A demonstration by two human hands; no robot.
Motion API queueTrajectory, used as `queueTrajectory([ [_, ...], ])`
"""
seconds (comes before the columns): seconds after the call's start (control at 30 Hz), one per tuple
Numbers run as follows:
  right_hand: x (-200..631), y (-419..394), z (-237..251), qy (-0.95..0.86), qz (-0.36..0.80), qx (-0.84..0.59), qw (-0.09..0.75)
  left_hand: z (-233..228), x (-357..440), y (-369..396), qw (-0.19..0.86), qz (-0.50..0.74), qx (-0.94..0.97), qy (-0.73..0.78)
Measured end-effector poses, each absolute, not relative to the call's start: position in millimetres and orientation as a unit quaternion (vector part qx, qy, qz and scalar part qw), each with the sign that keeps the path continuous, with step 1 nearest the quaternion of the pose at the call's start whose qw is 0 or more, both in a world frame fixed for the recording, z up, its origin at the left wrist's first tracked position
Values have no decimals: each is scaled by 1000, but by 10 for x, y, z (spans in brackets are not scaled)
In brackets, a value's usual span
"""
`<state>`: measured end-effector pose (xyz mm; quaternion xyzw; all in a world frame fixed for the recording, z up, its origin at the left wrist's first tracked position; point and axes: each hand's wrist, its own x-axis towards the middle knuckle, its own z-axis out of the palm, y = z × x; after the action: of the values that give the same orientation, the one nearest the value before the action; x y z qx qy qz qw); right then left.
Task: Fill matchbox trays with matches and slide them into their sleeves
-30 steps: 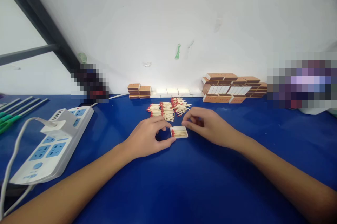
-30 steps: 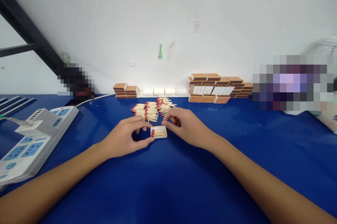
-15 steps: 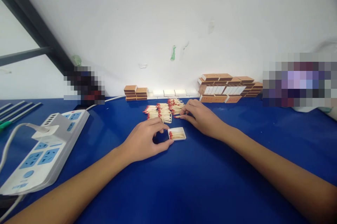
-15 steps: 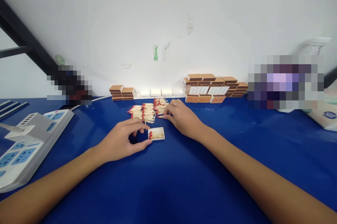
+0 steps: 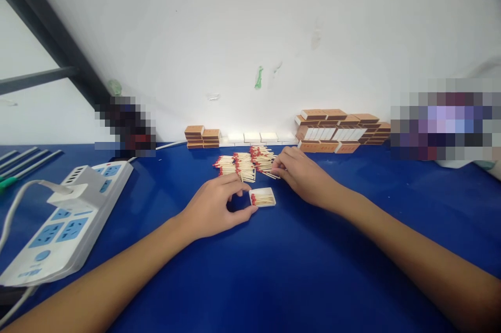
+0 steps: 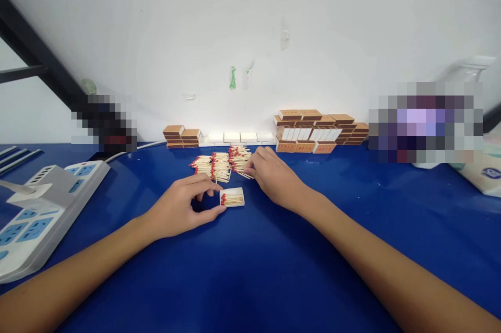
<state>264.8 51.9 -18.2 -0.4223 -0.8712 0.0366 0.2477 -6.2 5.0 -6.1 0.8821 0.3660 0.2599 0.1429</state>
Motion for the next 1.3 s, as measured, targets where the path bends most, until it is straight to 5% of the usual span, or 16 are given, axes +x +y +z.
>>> queueTrajectory([
  [0.43,2377,12,58,-864,195,-412,213,-66,-61,43,133,268,878,374],
  [1.3,2433,27,65,-835,247,-443,213,-70,-73,46,139,264,880,369],
])
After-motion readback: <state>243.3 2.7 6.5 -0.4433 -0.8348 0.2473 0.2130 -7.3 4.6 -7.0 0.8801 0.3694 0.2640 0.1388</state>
